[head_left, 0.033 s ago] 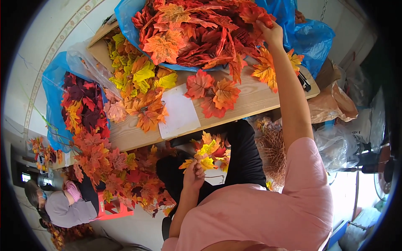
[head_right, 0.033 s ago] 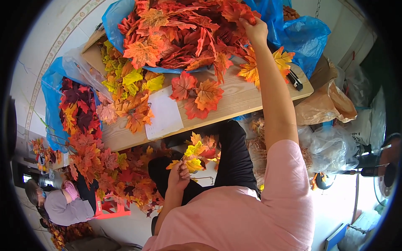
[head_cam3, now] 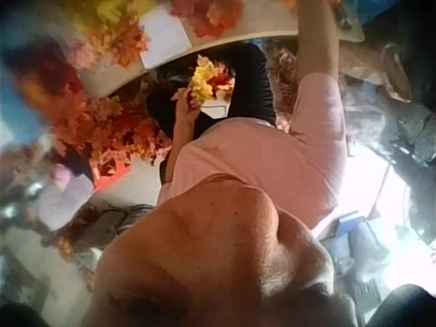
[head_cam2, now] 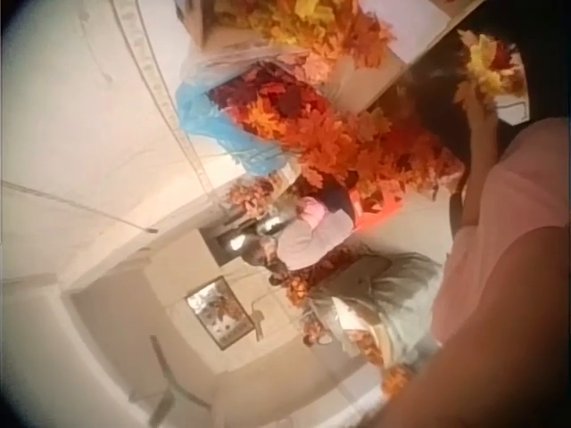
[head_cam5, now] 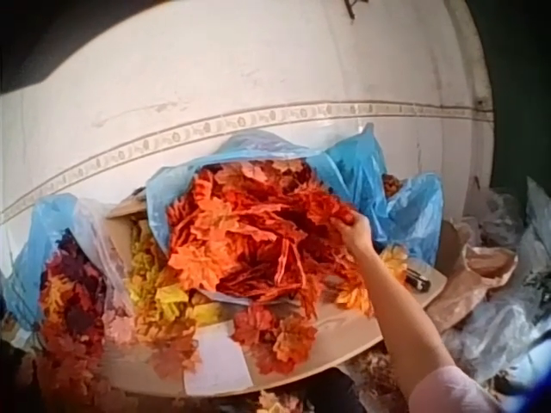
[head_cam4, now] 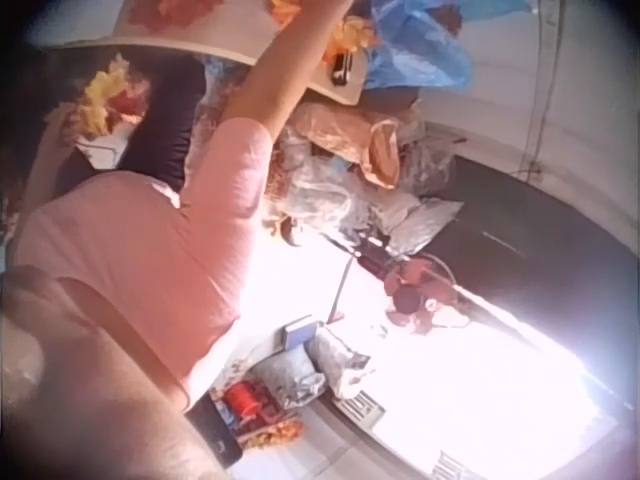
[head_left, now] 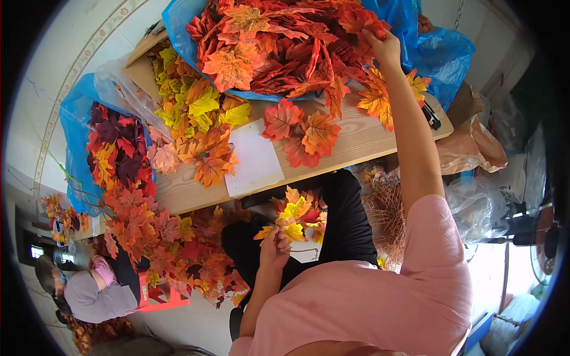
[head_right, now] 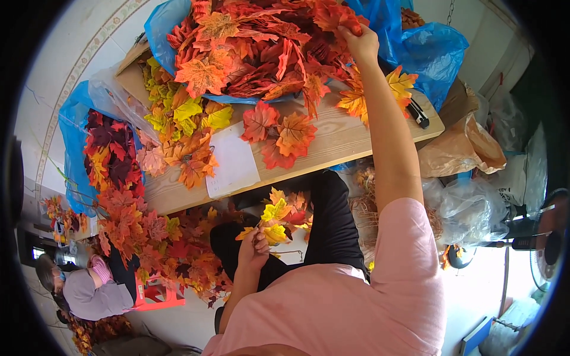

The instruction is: The person assembles artificial maple leaf garlands by hand, attaching individual artificial leaves to a central garland stem.

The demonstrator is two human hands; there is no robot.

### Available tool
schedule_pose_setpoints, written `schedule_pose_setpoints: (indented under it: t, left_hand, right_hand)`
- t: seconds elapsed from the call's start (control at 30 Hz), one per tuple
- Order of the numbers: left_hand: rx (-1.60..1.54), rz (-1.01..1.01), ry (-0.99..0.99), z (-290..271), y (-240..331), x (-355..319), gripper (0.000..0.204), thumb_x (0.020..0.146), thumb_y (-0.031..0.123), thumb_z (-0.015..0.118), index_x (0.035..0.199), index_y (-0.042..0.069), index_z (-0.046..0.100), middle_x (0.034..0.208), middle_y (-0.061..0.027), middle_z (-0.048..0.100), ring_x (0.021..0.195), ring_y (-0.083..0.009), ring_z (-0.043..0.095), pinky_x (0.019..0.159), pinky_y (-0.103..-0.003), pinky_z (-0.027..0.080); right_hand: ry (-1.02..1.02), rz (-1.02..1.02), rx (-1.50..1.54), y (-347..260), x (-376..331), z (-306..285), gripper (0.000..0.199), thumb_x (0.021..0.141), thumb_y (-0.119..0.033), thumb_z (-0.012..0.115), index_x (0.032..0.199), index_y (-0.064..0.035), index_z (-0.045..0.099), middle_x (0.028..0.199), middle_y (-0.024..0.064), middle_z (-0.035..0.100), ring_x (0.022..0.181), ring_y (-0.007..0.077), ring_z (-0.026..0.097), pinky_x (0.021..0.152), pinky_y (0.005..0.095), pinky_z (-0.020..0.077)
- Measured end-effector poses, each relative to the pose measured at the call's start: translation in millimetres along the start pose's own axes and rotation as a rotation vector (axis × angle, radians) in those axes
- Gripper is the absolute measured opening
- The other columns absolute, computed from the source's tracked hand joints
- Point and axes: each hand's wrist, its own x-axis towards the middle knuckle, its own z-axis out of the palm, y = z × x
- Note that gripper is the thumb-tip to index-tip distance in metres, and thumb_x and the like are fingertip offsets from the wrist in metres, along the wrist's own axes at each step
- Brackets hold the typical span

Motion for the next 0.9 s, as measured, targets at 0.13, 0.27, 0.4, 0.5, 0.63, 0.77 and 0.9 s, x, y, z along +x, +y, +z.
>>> schedule_pose_setpoints:
  t: [0.13, 0.27, 0.4, 0.5, 0.63, 0.77, 0.9]
  left_hand:
    - [-0.003, 0.007, -0.058, -2, -1, 1, 0.013, 0.088, 0.016, 0.046, 0.087, 0.005, 0.053, 0.060, 0.0034, 0.046, 0.042, -0.0045, 0.035, 0.037, -0.017, 0.028]
    - [-0.007, 0.016, 0.004, -3, -2, -1, 0.013, 0.088, 0.016, 0.047, 0.087, 0.004, 0.052, 0.061, 0.0033, 0.046, 0.042, -0.0045, 0.035, 0.037, -0.017, 0.028]
    - [-0.009, 0.010, 0.005, 0, -1, -1, 0.013, 0.088, 0.016, 0.046, 0.087, 0.004, 0.052, 0.061, 0.0031, 0.046, 0.042, -0.0044, 0.035, 0.037, -0.017, 0.028]
    - [-0.012, 0.008, -0.015, 0, -1, -1, 0.012, 0.088, 0.015, 0.046, 0.087, 0.004, 0.051, 0.061, 0.0032, 0.045, 0.042, -0.0043, 0.035, 0.037, -0.017, 0.027]
    - [-0.003, -0.010, -0.020, -5, 0, 1, 0.010, 0.089, 0.017, 0.045, 0.089, 0.009, 0.051, 0.061, 0.0039, 0.047, 0.041, -0.0048, 0.035, 0.037, -0.018, 0.027]
    - [-0.005, 0.016, -0.004, -4, -1, -1, 0.011, 0.088, 0.016, 0.046, 0.087, 0.005, 0.050, 0.061, 0.0034, 0.044, 0.042, -0.0042, 0.035, 0.037, -0.017, 0.027]
    - [0.000, -0.004, -0.001, -1, 1, -2, 0.011, 0.088, 0.016, 0.047, 0.086, 0.005, 0.050, 0.061, 0.0033, 0.044, 0.042, -0.0042, 0.035, 0.037, -0.017, 0.027]
  right_hand:
    - [-0.112, -0.048, -0.091, -3, -4, 0, 0.059, 0.060, -0.042, 0.077, 0.102, -0.0053, 0.060, 0.093, 0.0126, 0.065, 0.086, 0.0244, 0.062, 0.076, 0.0310, 0.0470]
    - [-0.091, -0.093, -0.209, -40, -25, 7, 0.081, 0.054, -0.046, 0.079, 0.117, -0.0051, 0.048, 0.106, 0.0143, 0.060, 0.097, 0.0297, 0.058, 0.089, 0.0445, 0.0409]
    - [0.007, -0.067, -0.493, -64, -37, 15, 0.091, 0.052, -0.047, 0.079, 0.126, -0.0132, 0.038, 0.113, 0.0127, 0.058, 0.107, 0.0379, 0.050, 0.089, 0.0745, 0.0130]
    - [-0.011, -0.163, -0.579, -61, -31, 21, 0.080, 0.056, -0.048, 0.076, 0.124, -0.0211, 0.044, 0.111, 0.0102, 0.059, 0.108, 0.0362, 0.050, 0.092, 0.0714, 0.0151]
    - [-0.049, -0.013, -0.373, -34, 8, 23, 0.060, 0.059, -0.052, 0.072, 0.109, -0.0222, 0.059, 0.100, 0.0092, 0.064, 0.100, 0.0352, 0.056, 0.091, 0.0656, 0.0250]
    - [-0.005, -0.062, -0.254, -20, 32, 9, 0.053, 0.062, -0.048, 0.074, 0.100, -0.0133, 0.065, 0.087, 0.0088, 0.066, 0.084, 0.0230, 0.062, 0.074, 0.0368, 0.0473]
    - [-0.100, -0.124, -0.089, -18, 52, -11, 0.045, 0.068, -0.039, 0.075, 0.097, -0.0065, 0.066, 0.083, 0.0034, 0.067, 0.074, 0.0108, 0.062, 0.065, 0.0263, 0.0486]
